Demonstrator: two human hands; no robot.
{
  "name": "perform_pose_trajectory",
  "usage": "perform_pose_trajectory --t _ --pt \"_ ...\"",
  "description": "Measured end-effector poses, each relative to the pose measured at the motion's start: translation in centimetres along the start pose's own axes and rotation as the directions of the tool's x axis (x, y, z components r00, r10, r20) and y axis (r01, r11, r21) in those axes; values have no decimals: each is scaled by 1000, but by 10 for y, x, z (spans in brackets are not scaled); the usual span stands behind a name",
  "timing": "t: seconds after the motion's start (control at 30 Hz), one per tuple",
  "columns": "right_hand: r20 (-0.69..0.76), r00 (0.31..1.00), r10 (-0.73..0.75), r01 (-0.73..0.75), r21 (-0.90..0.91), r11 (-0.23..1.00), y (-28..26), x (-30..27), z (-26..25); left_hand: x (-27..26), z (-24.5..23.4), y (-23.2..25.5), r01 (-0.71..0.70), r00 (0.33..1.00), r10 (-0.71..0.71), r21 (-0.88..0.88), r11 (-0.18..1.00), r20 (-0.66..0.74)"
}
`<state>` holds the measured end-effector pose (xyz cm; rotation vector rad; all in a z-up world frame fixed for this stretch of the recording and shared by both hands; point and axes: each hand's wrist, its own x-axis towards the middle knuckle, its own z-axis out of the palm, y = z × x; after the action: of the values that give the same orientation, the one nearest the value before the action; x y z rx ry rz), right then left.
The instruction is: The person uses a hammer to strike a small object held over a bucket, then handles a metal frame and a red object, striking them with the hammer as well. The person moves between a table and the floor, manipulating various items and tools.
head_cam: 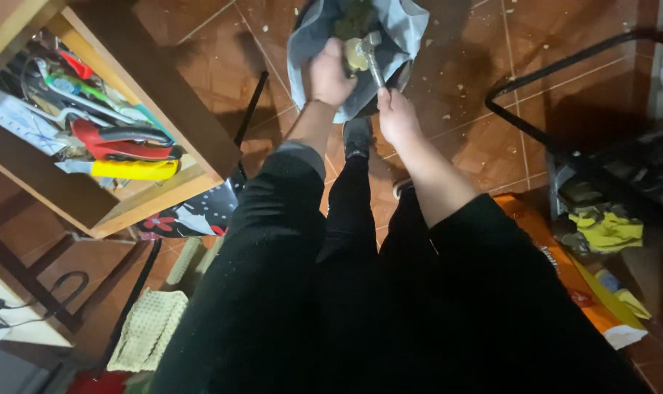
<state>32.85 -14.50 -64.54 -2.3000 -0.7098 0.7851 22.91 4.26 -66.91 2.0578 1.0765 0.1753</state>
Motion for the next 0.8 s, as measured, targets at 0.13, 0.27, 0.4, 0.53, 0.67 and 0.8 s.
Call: perform_pose_trajectory --t 0.13,0.27,0.4,0.53,0.67,0.8 --pt "93 980 174 -187 160 969 -73 0 -35 1 -20 7 -68 997 66 -36 997 -45" --pt "-16 984 176 -167 245 955 -28 -6 0 2 -15 14 -45 999 44 137 990 10" --pt "29 997 70 -71 41 997 -42 0 -6 4 -17 14 55 996 -68 216 975 54" --pt "-41 957 288 -270 245 931 -64 1 -11 6 42 -42 20 1000 -23 152 988 16" --pt "139 986 92 -69 -162 984 -58 7 -7 5 -2 4 52 998 -56 97 994 31" --pt "-43 987 155 -148 139 979 -71 2 -8 8 -4 2 113 983 -139 198 974 122"
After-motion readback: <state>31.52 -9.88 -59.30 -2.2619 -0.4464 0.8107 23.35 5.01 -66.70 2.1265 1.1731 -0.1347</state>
